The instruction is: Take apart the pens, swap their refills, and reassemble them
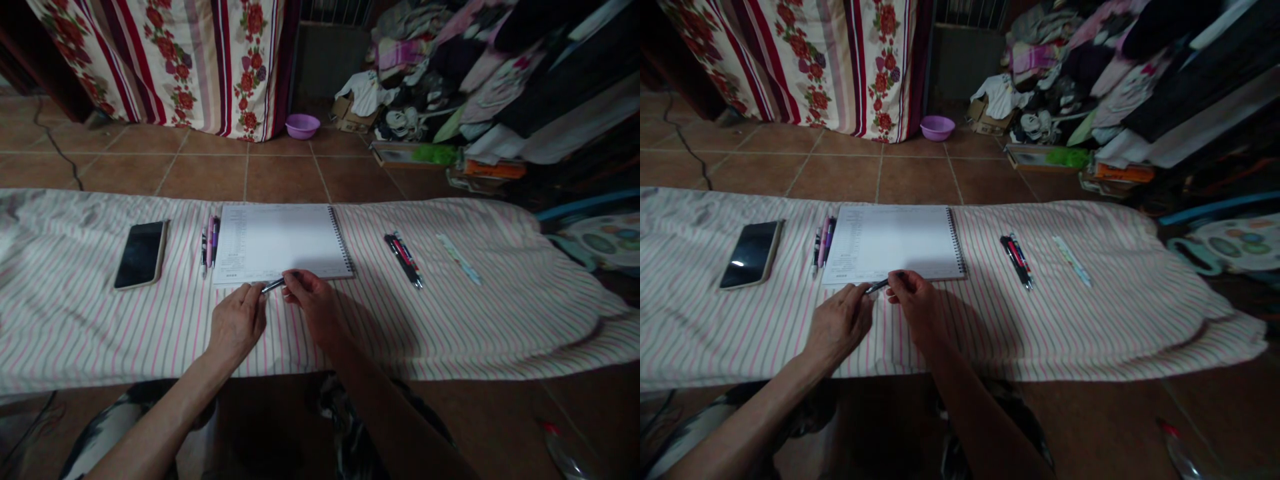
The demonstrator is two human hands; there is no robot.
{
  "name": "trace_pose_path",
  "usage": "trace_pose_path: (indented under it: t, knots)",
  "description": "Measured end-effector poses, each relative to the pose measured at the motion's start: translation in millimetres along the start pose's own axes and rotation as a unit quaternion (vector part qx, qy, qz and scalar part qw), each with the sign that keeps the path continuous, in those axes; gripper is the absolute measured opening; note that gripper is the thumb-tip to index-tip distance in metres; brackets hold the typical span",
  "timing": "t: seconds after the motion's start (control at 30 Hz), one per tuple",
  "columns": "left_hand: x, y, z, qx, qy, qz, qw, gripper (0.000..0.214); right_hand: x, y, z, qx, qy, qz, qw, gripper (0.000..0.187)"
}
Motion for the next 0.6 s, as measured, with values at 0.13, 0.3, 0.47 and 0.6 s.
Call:
trace_pose_path:
  t: [0.13, 0.3, 0.47, 0.6]
  knots:
    - [-1.8, 1.2, -2.7, -0.012, -0.002, -0.006, 1.000, 0.026, -2.4, 1.1, -1.0, 0.045, 0.013, -0.002, 0.999, 0.033]
    - [-2.8, 2.3, -6.2, -0.017, -0.013, -0.013, 1.000, 0.027, -5.0, 3.7, -1.6, 0.092, 0.022, -0.023, 0.995, 0.038]
    - [-1.8, 0.8, -6.3, -0.023, -0.018, -0.012, 1.000, 0.028, 0.1, 2.9, 2.9, 0.079, 0.009, -0.009, 0.997, 0.037]
    - [-2.0, 1.3, -6.5, -0.035, -0.024, -0.016, 0.999, 0.027, 1.2, 2.2, 2.5, 0.058, 0.010, 0.005, 0.998, 0.035]
Point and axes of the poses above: each hand's wrist, its own x-axis away from the middle knuckle, its own y-axis out of the back of the hand, z = x × y, the point moved 3 cm from there along -x, towards the middle knuckle, and after that the axes turned 14 degrees about -y, right-handed, at the moved point
